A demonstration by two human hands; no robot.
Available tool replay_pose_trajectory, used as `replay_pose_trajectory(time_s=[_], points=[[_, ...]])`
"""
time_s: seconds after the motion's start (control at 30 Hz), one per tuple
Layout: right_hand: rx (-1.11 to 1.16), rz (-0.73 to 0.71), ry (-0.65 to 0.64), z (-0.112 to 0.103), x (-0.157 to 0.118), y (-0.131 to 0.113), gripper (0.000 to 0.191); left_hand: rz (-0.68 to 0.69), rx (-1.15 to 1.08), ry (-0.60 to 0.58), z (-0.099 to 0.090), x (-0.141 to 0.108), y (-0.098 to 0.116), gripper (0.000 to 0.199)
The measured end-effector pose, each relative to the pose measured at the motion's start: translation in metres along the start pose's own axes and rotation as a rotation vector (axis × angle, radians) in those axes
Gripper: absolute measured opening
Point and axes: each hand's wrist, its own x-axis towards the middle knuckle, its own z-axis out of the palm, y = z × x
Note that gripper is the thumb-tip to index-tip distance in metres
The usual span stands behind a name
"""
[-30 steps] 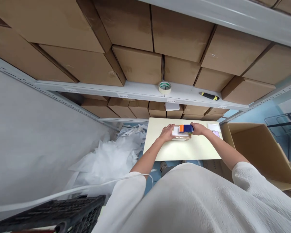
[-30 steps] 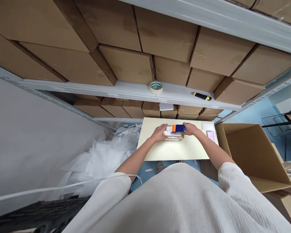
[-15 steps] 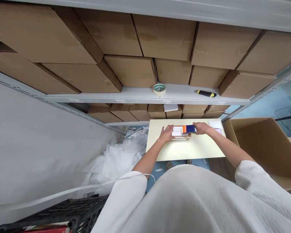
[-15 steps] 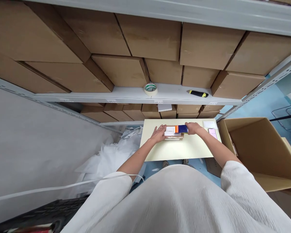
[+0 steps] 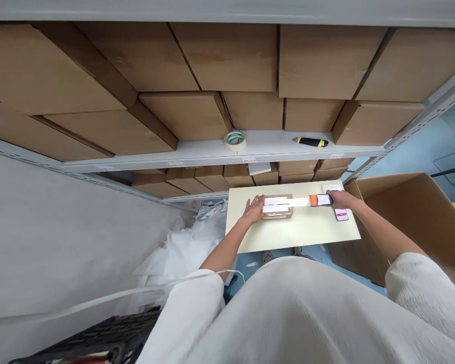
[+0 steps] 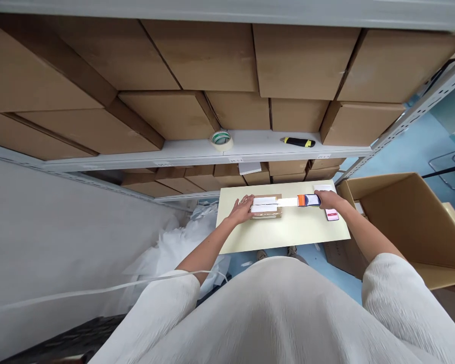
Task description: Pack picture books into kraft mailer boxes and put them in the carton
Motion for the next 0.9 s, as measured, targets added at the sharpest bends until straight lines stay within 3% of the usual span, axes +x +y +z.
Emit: replay_pose_trajectory(time_s=[0.2,0.5,0.7,0.9], points=[[-0.061,0.020,-0.022,0.017,0.017,-0.009,0.053,-0.032,0.015,-0.013,-0.001,0.000,0.004,0.101],[-0.089,0.072,-0.038,0.041,0.062,-0.061,0.058,-0.048,-0.009,-0.019,-0.003,-0.001,0.008,0.104],[-0.110,0.042,-0.055,0.041,0.085,-0.093,0.060,-0.050,-0.024,-0.015,-0.002,0.000,0.008,0.104],[-0.059,0.044,-0.097,0.030,0.098,-0.102,0.054,-0.037,-0.047,-0.005,0.000,0.000,0.008,0.102]])
